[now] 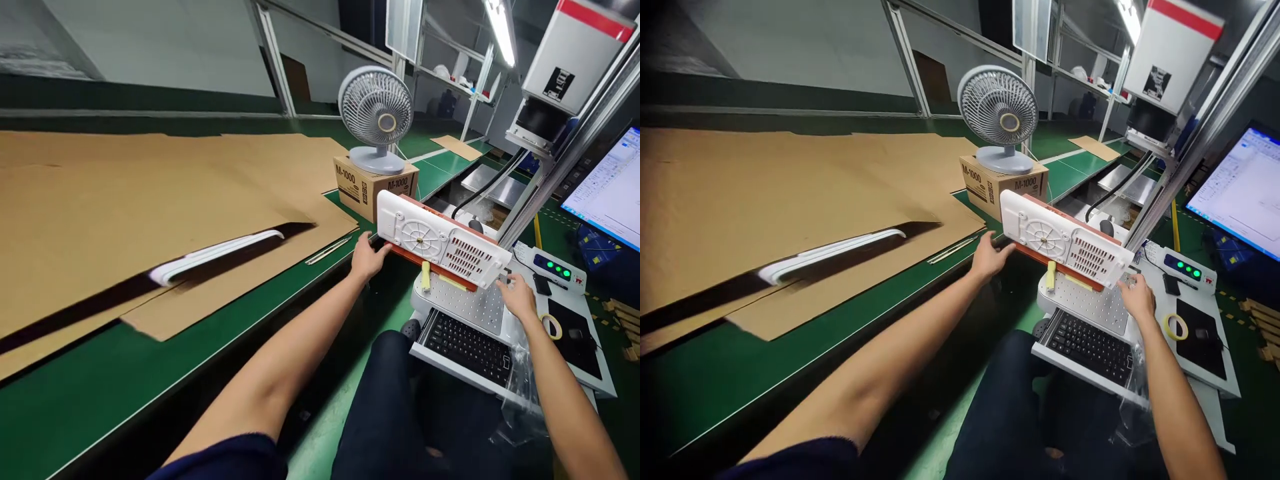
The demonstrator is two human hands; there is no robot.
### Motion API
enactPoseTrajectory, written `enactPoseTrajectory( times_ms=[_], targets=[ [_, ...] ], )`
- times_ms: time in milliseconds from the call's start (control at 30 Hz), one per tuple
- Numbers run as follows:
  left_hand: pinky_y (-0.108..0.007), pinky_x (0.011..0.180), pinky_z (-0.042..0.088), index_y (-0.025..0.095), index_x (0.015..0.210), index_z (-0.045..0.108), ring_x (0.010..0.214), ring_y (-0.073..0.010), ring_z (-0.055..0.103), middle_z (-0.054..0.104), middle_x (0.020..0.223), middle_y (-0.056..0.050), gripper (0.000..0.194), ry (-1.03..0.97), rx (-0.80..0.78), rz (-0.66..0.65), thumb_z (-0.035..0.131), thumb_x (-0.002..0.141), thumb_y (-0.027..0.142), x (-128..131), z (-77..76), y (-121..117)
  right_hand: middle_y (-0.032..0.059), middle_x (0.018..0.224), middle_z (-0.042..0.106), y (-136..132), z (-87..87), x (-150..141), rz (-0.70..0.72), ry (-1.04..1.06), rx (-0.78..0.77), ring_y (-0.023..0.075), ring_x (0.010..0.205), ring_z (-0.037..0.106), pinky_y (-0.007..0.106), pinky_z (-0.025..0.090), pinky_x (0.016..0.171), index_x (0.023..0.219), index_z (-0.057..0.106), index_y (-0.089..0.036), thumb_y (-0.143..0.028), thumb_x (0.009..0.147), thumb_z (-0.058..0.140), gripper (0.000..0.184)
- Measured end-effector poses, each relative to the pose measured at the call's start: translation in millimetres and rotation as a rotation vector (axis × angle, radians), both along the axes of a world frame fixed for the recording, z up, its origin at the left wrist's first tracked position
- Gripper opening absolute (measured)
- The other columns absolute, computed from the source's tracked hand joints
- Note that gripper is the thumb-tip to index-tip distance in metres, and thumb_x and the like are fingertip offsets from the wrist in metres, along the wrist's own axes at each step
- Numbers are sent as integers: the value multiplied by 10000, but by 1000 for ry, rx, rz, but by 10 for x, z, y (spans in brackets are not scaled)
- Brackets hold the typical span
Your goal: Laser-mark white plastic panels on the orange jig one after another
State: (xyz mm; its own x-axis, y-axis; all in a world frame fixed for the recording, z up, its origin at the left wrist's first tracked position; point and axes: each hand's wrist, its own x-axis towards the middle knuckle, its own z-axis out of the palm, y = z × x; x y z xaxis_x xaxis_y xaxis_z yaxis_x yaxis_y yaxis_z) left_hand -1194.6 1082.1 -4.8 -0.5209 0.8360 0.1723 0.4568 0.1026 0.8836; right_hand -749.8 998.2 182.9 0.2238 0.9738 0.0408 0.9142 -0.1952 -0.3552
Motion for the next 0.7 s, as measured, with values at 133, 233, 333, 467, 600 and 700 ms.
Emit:
enactPoseTrajectory(
  times_ms=[133,233,333,467,600,700],
  targets=[
    [-390,1040,608,199,1559,472,1133,-240,751,623,1500,-178,601,-9,-97,-19,689,1033,395,414,-715,-931,81,1089,837,-888,183,633,145,150,-18,309,1101,754,378,532,983,1009,809,-256,-661,967,620,449],
    [-429,1110,590,173,1479,545,1217,-276,730,661,1430,-181,500,44,-228,-92,646,1016,334,770,-1135,-1530,92,1112,841,-1612,165,1285,-29,179,-77,342,1075,764,395,556,916,1040,823,-277,-832,887,625,609],
    [-502,1186,535,164,1418,624,1345,-340,664,685,1407,-192,449,111,-337,-203,630,1010,351,1141,-1345,-1870,126,1092,839,-2305,-120,1890,-257,123,-192,385,1031,776,414,576,804,1027,837,-285,-915,793,627,704],
    [-633,1218,444,212,1313,724,1434,-430,575,684,1454,-178,403,229,-444,-314,593,1038,477,1480,-1408,-1957,132,959,827,-3157,-863,2307,-355,127,-536,392,937,787,432,574,788,850,828,-289,-921,722,623,676],
    [-633,1199,430,243,1260,756,1420,-422,569,692,1449,-145,390,311,-501,-356,544,1059,501,1543,-1381,-1894,107,844,798,-3559,-1566,2174,-293,153,-568,360,877,779,406,532,779,742,756,-285,-836,823,564,589],
    [-612,1181,443,257,1265,761,1407,-412,577,688,1462,-134,386,355,-538,-367,542,1057,498,1512,-1353,-1897,98,815,785,-3346,-1775,1843,-212,124,-474,332,815,761,373,483,713,778,745,-280,-774,881,537,546]
  ],
)
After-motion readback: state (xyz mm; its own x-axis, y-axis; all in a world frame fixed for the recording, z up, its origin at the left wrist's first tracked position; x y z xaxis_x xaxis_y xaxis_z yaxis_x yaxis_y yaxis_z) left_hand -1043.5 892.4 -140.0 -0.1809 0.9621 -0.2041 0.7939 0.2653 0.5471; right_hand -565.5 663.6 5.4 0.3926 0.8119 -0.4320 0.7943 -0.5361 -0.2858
